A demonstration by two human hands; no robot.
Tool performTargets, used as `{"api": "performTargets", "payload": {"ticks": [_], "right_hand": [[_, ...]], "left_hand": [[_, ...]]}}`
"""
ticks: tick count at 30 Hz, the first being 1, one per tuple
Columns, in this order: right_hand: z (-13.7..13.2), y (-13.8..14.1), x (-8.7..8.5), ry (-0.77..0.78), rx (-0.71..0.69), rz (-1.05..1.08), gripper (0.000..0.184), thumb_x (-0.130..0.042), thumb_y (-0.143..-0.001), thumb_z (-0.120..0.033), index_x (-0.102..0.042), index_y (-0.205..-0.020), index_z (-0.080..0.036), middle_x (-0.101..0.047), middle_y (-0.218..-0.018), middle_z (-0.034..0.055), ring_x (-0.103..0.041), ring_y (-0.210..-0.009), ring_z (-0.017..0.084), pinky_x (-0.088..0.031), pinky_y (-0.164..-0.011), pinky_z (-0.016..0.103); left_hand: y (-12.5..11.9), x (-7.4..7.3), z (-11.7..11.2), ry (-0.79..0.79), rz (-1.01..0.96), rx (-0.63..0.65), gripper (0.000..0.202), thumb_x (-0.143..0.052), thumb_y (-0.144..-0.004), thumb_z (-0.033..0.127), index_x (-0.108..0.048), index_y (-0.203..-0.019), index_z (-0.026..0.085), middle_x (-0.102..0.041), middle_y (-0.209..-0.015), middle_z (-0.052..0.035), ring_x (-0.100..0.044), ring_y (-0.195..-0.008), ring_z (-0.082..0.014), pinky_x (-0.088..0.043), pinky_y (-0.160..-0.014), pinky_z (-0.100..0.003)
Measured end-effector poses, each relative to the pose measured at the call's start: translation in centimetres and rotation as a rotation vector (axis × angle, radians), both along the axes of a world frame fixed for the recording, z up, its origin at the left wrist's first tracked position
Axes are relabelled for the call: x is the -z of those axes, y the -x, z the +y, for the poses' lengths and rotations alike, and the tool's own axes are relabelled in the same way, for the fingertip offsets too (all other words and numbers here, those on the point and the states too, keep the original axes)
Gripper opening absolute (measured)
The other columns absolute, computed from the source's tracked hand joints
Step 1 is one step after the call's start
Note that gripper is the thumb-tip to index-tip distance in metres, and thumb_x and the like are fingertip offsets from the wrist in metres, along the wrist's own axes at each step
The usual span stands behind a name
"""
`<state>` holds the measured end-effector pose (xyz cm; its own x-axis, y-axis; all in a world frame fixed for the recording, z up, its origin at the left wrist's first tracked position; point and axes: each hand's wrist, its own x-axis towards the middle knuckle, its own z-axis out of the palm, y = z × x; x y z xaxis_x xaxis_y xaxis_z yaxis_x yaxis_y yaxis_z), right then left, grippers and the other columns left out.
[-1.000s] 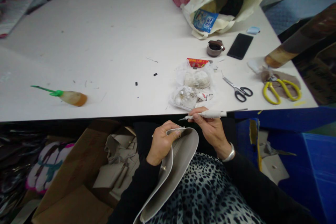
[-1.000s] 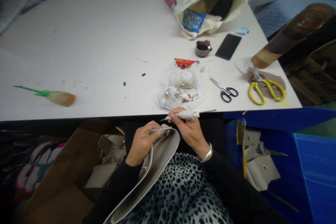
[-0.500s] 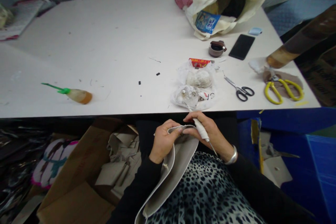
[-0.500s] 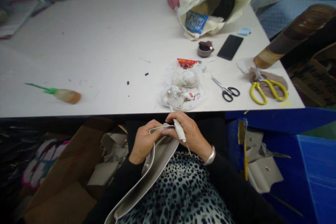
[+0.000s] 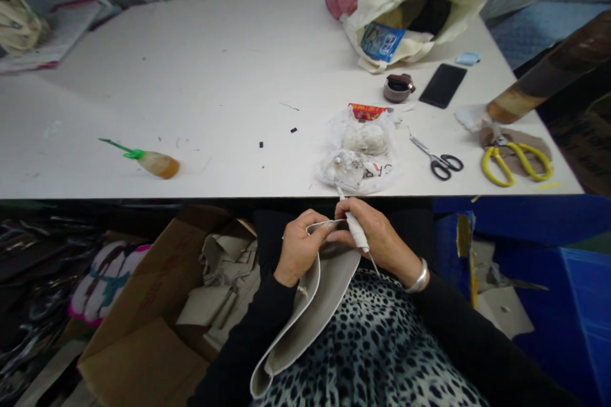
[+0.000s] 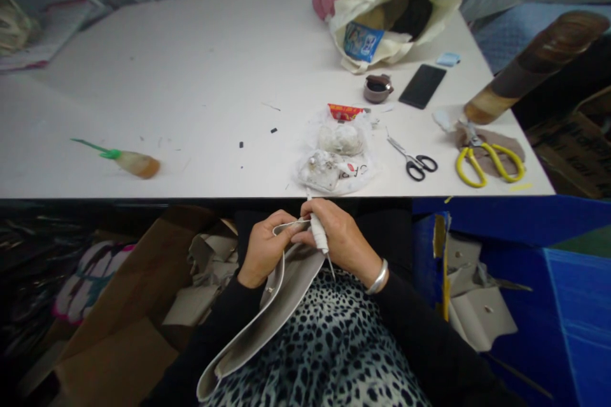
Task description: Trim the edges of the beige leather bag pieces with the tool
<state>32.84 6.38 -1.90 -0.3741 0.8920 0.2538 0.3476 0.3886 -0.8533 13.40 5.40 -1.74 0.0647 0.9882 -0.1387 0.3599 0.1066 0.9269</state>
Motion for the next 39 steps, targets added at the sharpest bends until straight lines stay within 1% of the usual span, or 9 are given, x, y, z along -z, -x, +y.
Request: {"api": "performTargets", "payload": {"ticks": [6, 12, 15, 21, 25, 30, 32, 36, 39], "right_hand": [[-0.8, -0.4, -1.0, 0.035, 0.318, 0.188, 0.017, -0.071, -0.099, -0.038, -0.066, -0.102, -0.023, -0.072, -0.091, 0.0011, -0.068, -0.077, 0.016, -0.054, -0.073, 0.026], [-1.3, 0.5, -1.7, 0.138, 0.256, 0.362, 0.018, -0.068, -0.1, -0.037, -0.067, -0.109, -0.022, -0.078, -0.088, 0.0018, -0.075, -0.071, 0.016, -0.06, -0.069, 0.026], [-1.5, 0.8, -1.8, 0.085, 0.287, 0.346, 0.018, -0.071, -0.098, -0.037, -0.067, -0.106, -0.022, -0.077, -0.09, 0.0022, -0.074, -0.071, 0.016, -0.059, -0.068, 0.027], [-2.3, 0.2, -0.6, -0.024, 0.449, 0.297, 0.019, -0.076, -0.095, -0.036, -0.065, -0.103, -0.023, -0.07, -0.085, -0.0016, -0.067, -0.065, 0.013, -0.053, -0.063, 0.025], [-3.6, 0.4, 0.4, -0.053, 0.35, 0.222, 0.016, -0.075, -0.096, -0.034, -0.065, -0.104, -0.024, -0.07, -0.088, -0.0008, -0.066, -0.069, 0.013, -0.052, -0.066, 0.024], [-4.7, 1.4, 1.2, -0.154, 0.155, 0.038, 0.021, -0.07, -0.1, -0.03, -0.064, -0.12, -0.025, -0.076, -0.107, 0.0042, -0.07, -0.077, 0.016, -0.052, -0.071, 0.026], [-4.7, 1.8, 1.6, -0.178, 0.215, -0.012, 0.025, -0.069, -0.101, -0.032, -0.061, -0.123, -0.024, -0.075, -0.11, 0.0063, -0.07, -0.077, 0.017, -0.051, -0.07, 0.028], [-4.3, 2.4, 2.5, -0.12, 0.368, -0.074, 0.032, -0.075, -0.096, -0.042, -0.054, -0.11, -0.022, -0.07, -0.089, 0.0038, -0.067, -0.069, 0.02, -0.048, -0.065, 0.03], [-3.8, 2.8, 2.6, -0.021, 0.331, -0.176, 0.045, -0.085, -0.087, -0.044, -0.051, -0.107, -0.023, -0.068, -0.085, 0.001, -0.066, -0.066, 0.021, -0.043, -0.06, 0.028]], "left_hand": [[4.3, -2.8, -0.4, -0.148, -0.024, -0.408, 0.021, -0.077, -0.085, 0.036, -0.073, -0.083, 0.016, -0.067, -0.072, 0.0016, -0.058, -0.065, -0.0123, -0.046, -0.064, -0.024], [9.8, -8.7, -1.5, -0.489, 0.086, -0.825, 0.018, -0.079, -0.081, 0.028, -0.071, -0.084, 0.011, -0.067, -0.072, -0.0001, -0.056, -0.062, -0.0103, -0.047, -0.063, -0.024], [10.6, -9.8, -2.6, -0.586, 0.057, -0.951, 0.018, -0.079, -0.077, 0.027, -0.07, -0.082, 0.012, -0.066, -0.072, 0.0002, -0.057, -0.062, -0.0114, -0.049, -0.062, -0.025], [8.6, -6.7, -6.4, -0.513, 0.234, -0.952, 0.021, -0.076, -0.082, 0.035, -0.07, -0.082, 0.015, -0.066, -0.074, 0.0016, -0.059, -0.065, -0.0138, -0.049, -0.064, -0.027], [7.5, -4.4, -8.0, -0.5, 0.386, -0.888, 0.02, -0.076, -0.086, 0.034, -0.071, -0.079, 0.016, -0.068, -0.078, 0.0004, -0.063, -0.074, -0.0157, -0.05, -0.074, -0.029], [7.7, -4.2, -7.8, -0.537, 0.442, -0.898, 0.021, -0.074, -0.087, 0.036, -0.071, -0.081, 0.016, -0.068, -0.078, 0.0003, -0.064, -0.075, -0.0169, -0.05, -0.075, -0.029], [7.9, -4.3, -7.6, -0.527, 0.45, -0.893, 0.021, -0.074, -0.087, 0.037, -0.071, -0.082, 0.017, -0.069, -0.079, 0.0001, -0.064, -0.075, -0.0171, -0.051, -0.075, -0.03], [8.0, -4.1, -7.8, -0.523, 0.46, -0.881, 0.021, -0.075, -0.088, 0.037, -0.072, -0.082, 0.017, -0.07, -0.08, -0.0001, -0.066, -0.076, -0.0171, -0.051, -0.078, -0.03], [7.9, -3.7, -8.0, -0.527, 0.465, -0.88, 0.021, -0.075, -0.088, 0.037, -0.072, -0.082, 0.017, -0.07, -0.081, -0.0002, -0.065, -0.077, -0.0173, -0.05, -0.078, -0.03]]}}
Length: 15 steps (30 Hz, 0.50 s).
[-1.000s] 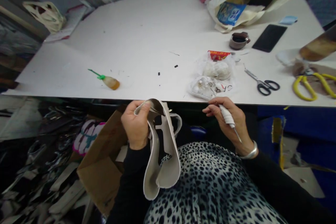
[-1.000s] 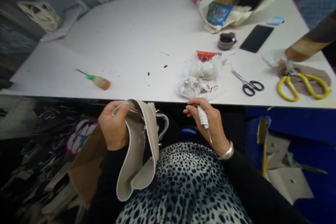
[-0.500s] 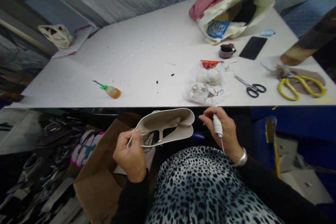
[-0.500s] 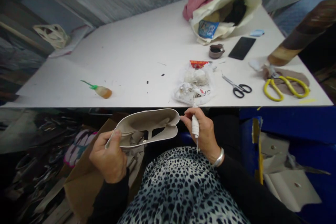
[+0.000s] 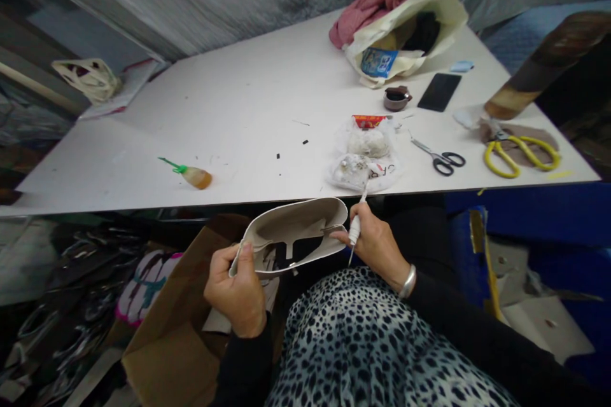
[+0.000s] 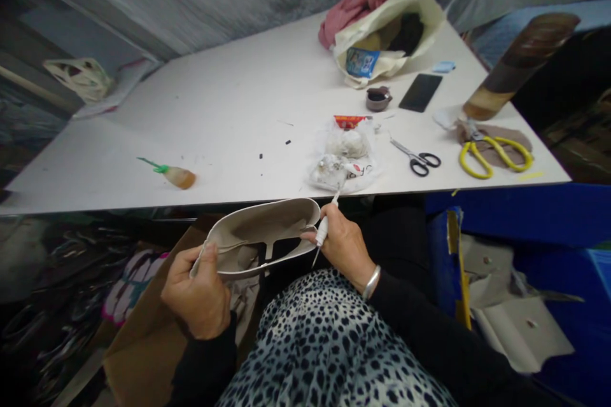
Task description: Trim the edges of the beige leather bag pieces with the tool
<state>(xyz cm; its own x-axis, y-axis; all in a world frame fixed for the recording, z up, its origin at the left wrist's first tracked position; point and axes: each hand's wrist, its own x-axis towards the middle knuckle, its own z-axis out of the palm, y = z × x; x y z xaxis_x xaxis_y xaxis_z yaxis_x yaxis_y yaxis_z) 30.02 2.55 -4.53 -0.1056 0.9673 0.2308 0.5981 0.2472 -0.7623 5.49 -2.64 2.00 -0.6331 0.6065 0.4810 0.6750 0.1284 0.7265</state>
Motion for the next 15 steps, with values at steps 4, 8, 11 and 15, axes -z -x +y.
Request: {"api": "performTargets", "payload": {"ticks": [4, 8, 11, 15], "right_hand": [[0.8, 0.9, -0.1, 0.072, -0.004, -0.079, 0.051, -0.087, -0.083, -0.047, -0.049, -0.107, -0.023, -0.069, -0.082, 0.0005, -0.068, -0.067, 0.023, -0.038, -0.059, 0.028], [1.6, 1.6, 0.2, 0.064, 0.039, -0.17, 0.038, -0.078, -0.091, -0.042, -0.05, -0.107, -0.022, -0.069, -0.077, 0.0014, -0.069, -0.066, 0.025, -0.032, -0.057, 0.028], [1.6, 1.8, 0.4, 0.042, 0.01, -0.16, 0.028, -0.073, -0.094, -0.034, -0.051, -0.106, -0.022, -0.068, -0.075, 0.0014, -0.068, -0.063, 0.023, -0.031, -0.056, 0.027], [1.1, 1.7, 0.6, -0.052, -0.022, -0.081, 0.019, -0.067, -0.097, -0.03, -0.051, -0.103, -0.022, -0.064, -0.073, 0.0, -0.064, -0.063, 0.02, -0.033, -0.058, 0.026]], "left_hand": [[-0.2, 0.3, -0.4, -0.002, -0.001, 0.015, 0.023, -0.075, -0.089, 0.039, -0.071, -0.081, 0.017, -0.068, -0.08, 0.0002, -0.064, -0.076, -0.0167, -0.049, -0.077, -0.029], [-0.2, 0.6, -1.0, 0.016, -0.015, 0.017, 0.023, -0.074, -0.089, 0.038, -0.07, -0.08, 0.017, -0.066, -0.079, 0.0008, -0.062, -0.075, -0.0163, -0.049, -0.077, -0.029], [0.1, 0.9, -1.4, 0.063, -0.035, 0.004, 0.024, -0.073, -0.089, 0.04, -0.07, -0.081, 0.018, -0.066, -0.08, 0.0005, -0.063, -0.077, -0.0171, -0.049, -0.079, -0.03], [1.2, 1.5, -1.3, 0.052, -0.106, -0.035, 0.025, -0.075, -0.086, 0.042, -0.071, -0.081, 0.018, -0.067, -0.079, 0.0002, -0.063, -0.076, -0.0175, -0.049, -0.077, -0.03]]}}
